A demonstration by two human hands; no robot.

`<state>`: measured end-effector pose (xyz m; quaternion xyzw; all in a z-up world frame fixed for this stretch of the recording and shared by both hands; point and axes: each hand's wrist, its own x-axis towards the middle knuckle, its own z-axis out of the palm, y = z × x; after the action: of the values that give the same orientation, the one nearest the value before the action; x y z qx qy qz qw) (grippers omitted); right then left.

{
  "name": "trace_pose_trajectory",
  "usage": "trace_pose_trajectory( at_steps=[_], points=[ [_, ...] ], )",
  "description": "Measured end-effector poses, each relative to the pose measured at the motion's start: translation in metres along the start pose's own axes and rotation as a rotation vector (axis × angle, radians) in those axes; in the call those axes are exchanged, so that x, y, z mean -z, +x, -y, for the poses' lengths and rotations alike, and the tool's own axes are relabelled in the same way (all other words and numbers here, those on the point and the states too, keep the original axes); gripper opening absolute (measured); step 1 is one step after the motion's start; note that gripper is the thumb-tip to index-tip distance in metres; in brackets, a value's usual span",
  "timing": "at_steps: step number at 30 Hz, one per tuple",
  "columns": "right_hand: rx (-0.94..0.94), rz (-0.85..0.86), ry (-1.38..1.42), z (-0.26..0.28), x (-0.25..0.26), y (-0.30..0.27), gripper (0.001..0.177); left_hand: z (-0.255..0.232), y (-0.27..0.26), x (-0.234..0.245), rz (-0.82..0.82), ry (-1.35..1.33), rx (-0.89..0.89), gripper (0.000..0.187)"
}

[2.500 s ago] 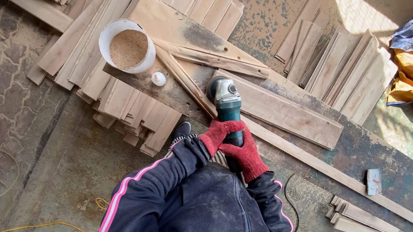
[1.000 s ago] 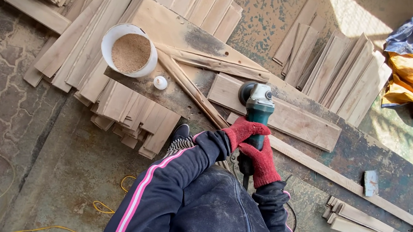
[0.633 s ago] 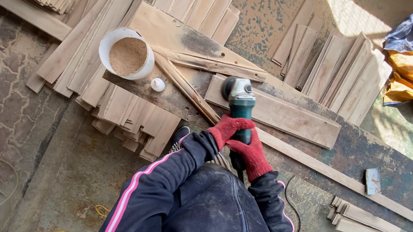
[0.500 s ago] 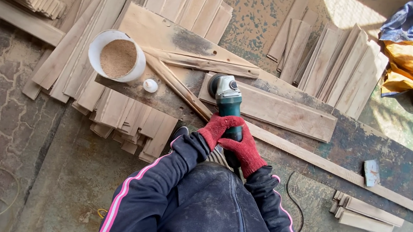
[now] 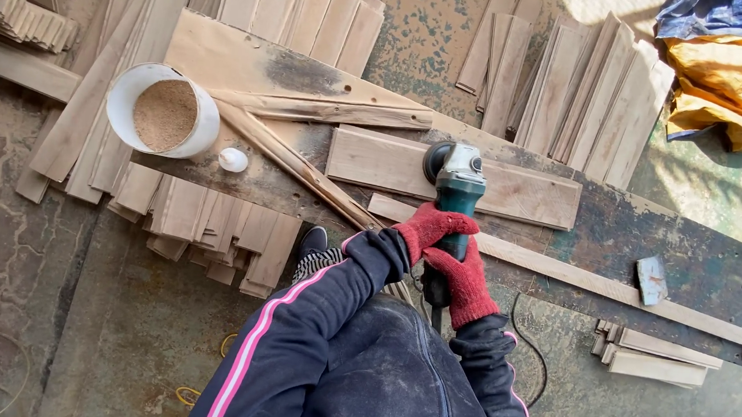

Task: The recorder uses an angle grinder with a sanding disc to sand the surface of wooden planks on a workbench.

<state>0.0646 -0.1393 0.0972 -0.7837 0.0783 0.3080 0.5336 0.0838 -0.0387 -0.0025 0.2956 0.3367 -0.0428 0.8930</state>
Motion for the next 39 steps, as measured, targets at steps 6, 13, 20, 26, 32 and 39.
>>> trace_pose_trajectory(
  at_steps=[6, 13, 20, 26, 32, 39],
  points=[
    [0.019, 0.155, -0.263, 0.005, -0.028, 0.000, 0.074, -0.024, -0.039, 0.033, -0.132, -0.101, -0.011, 0.055],
    [0.040, 0.303, -0.382, 0.044, -0.073, -0.033, 0.084, -0.025, -0.060, 0.082, -0.235, -0.217, -0.015, 0.054],
    [-0.020, 0.212, -0.456, 0.009, -0.031, -0.016, 0.086, -0.003, -0.042, 0.042, -0.170, -0.185, 0.022, 0.053],
    [-0.079, 0.096, -0.314, 0.015, -0.019, -0.029, 0.072, 0.008, -0.046, 0.017, -0.174, -0.077, 0.023, 0.067],
    [-0.061, 0.167, -0.304, 0.017, -0.034, -0.038, 0.071, -0.050, -0.120, 0.010, -0.308, -0.136, 0.078, 0.054],
    [-0.048, 0.084, -0.224, 0.011, -0.020, -0.034, 0.069, -0.020, -0.076, 0.025, 0.012, -0.091, 0.098, 0.054]
  ],
)
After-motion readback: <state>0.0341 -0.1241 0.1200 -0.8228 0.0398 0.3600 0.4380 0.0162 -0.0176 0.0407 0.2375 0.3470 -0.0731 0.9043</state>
